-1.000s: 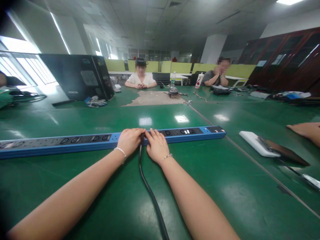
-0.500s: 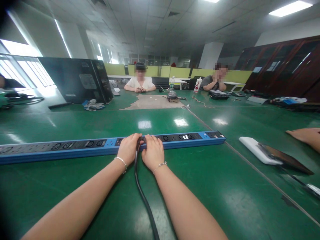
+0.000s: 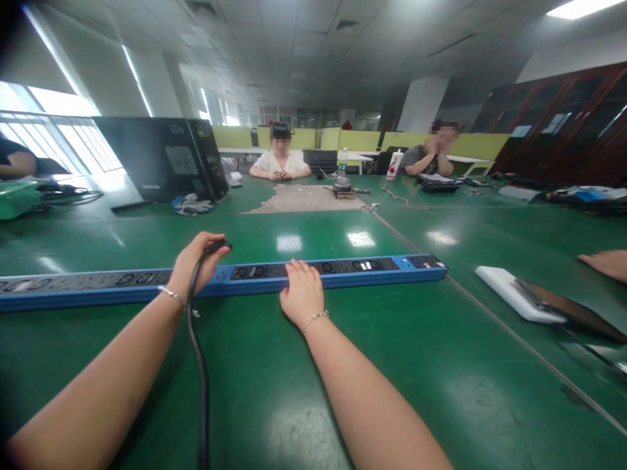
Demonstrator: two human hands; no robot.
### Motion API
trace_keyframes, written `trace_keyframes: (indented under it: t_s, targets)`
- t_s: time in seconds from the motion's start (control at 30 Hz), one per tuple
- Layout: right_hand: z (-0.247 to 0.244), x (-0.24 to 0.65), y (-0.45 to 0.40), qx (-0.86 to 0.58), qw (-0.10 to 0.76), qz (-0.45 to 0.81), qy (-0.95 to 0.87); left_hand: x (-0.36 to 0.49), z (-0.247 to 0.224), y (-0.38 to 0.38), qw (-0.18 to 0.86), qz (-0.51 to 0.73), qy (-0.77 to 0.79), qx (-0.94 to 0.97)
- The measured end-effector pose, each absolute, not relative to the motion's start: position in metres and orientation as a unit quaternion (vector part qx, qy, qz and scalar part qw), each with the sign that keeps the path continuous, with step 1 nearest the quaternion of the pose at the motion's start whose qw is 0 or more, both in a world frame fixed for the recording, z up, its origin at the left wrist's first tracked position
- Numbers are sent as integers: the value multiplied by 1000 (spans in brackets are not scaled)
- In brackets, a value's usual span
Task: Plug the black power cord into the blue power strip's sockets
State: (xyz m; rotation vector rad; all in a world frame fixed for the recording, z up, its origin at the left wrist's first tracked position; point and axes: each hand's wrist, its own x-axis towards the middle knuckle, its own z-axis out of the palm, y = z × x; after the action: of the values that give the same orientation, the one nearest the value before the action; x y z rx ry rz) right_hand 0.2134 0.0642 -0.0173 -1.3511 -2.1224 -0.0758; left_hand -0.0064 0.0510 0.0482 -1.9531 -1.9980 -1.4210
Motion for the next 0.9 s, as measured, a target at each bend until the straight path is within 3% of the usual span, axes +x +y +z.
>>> trace_keyframes:
  t_s: [0.33, 0.63, 0.9]
  targets:
    - [-17, 214, 65, -511, 312, -27, -801, -43, 14, 36, -26, -372, -667, -645]
    - [-16, 214, 65, -511, 305, -29, -803, -33, 13, 34, 73, -278, -651, -703]
    - [-13, 214, 63, -516, 289, -34, -806, -34, 8, 31, 161, -279, -619, -716]
